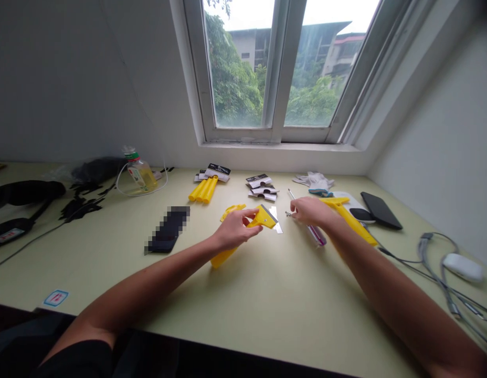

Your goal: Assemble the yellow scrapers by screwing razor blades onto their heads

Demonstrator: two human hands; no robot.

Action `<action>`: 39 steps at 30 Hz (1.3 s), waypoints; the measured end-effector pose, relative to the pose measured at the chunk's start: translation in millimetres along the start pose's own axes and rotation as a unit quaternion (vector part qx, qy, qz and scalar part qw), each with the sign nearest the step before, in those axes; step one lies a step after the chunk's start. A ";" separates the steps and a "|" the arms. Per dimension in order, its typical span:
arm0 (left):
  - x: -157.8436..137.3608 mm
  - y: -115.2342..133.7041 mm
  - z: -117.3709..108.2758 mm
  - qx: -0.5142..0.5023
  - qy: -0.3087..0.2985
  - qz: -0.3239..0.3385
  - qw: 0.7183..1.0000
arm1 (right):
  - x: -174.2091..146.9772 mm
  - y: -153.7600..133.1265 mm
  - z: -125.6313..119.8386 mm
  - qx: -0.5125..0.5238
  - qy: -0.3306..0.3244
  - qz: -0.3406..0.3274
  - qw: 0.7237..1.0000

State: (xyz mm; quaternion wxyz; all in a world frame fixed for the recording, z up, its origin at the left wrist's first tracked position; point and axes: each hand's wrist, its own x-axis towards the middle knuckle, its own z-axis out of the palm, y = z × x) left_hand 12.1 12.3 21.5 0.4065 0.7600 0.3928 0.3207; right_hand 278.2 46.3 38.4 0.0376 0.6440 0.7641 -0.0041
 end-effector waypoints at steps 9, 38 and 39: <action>2.5 8.9 -7.0 -0.284 -0.095 -0.050 0.953 | -4.5 -7.5 0.2 0.000 0.000 0.038 0.999; -2.6 10.3 -7.8 -0.411 -0.127 -0.050 0.901 | -43.3 -69.1 -47.6 0.146 0.184 -0.184 0.955; -2.4 9.6 -7.7 -0.413 -0.129 -0.050 0.900 | -43.7 -69.9 -47.2 0.137 0.188 -0.187 0.954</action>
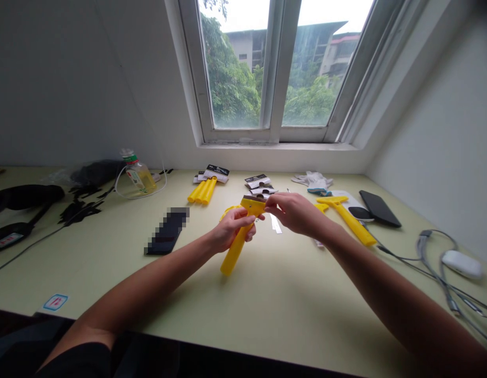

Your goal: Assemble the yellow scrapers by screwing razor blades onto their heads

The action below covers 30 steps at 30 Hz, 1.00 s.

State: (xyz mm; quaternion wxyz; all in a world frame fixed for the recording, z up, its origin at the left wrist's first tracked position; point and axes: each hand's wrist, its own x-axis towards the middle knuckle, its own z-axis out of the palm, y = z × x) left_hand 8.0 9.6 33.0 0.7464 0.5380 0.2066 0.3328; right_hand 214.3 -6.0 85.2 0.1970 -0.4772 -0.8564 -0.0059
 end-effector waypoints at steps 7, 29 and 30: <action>-0.2 -4.4 -3.3 0.002 -0.003 0.000 1.000 | -0.1 -2.7 4.8 -0.045 0.008 0.010 0.999; 2.1 -19.9 -10.3 0.023 0.036 -0.032 0.999 | 8.5 11.4 26.4 0.064 0.028 -0.022 0.997; 2.7 -21.0 -11.8 0.021 0.039 -0.034 0.998 | 8.6 12.1 25.6 0.054 0.030 -0.041 0.997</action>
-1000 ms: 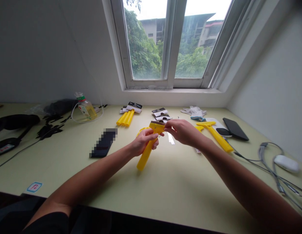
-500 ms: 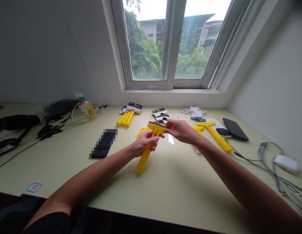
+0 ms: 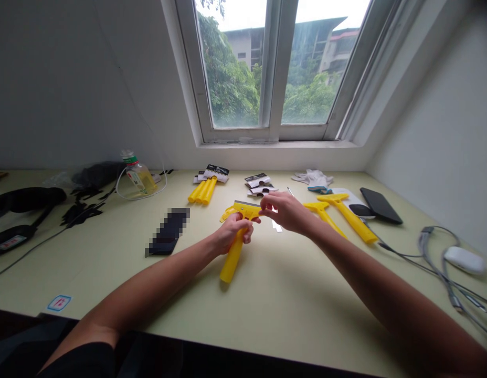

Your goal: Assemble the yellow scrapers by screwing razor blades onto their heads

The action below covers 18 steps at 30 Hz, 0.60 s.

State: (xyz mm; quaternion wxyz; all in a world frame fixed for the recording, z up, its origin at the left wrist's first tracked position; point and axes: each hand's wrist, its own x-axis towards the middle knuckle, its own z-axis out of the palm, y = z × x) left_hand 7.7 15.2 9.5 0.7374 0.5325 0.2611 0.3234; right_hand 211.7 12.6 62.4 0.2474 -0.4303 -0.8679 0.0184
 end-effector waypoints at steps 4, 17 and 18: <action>2.2 -2.3 -5.2 0.000 0.012 -0.006 1.000 | -4.1 9.8 -22.0 -0.053 -0.003 0.041 0.998; -0.7 -1.6 -1.6 0.023 0.060 -0.040 0.997 | -24.7 61.1 -20.9 -0.145 -0.274 0.363 0.879; -0.6 -2.2 -2.1 0.022 0.056 -0.039 0.997 | -24.3 63.6 -22.6 -0.125 -0.268 0.355 0.887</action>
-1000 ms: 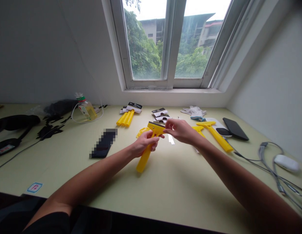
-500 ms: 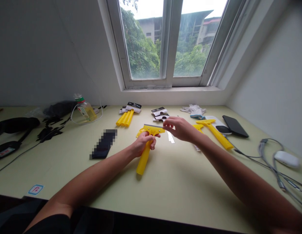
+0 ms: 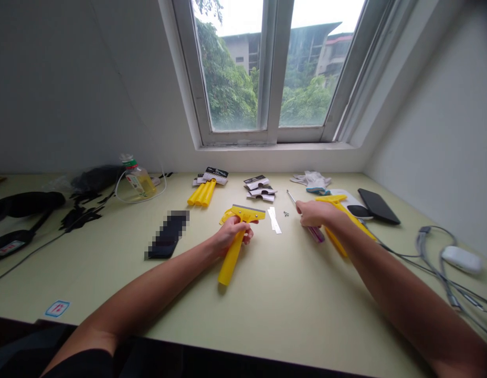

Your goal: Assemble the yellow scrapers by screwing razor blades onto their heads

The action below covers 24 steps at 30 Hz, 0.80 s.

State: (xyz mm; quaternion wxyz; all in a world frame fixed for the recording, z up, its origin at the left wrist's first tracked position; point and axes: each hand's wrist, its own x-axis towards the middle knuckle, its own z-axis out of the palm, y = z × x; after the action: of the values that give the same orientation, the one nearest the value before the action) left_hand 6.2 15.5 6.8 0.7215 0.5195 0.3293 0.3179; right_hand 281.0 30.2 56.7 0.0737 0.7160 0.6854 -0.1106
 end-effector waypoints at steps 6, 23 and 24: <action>0.7 -1.8 -0.4 0.008 -0.008 0.009 1.000 | 0.8 24.9 -33.7 0.172 0.062 -0.036 0.983; 1.6 -3.7 -1.4 0.012 -0.022 0.023 0.999 | -68.9 -4.2 -62.0 0.506 0.217 -0.298 0.780; 1.5 -3.8 -1.6 0.013 -0.024 0.023 0.999 | -73.4 -9.0 -61.9 0.476 0.256 -0.298 0.787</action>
State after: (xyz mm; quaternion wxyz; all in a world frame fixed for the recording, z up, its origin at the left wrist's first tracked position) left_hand 6.2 16.6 2.5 0.7151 0.5436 0.3042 0.3173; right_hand 272.9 -24.3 135.9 -0.4909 0.4226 0.7189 -0.2522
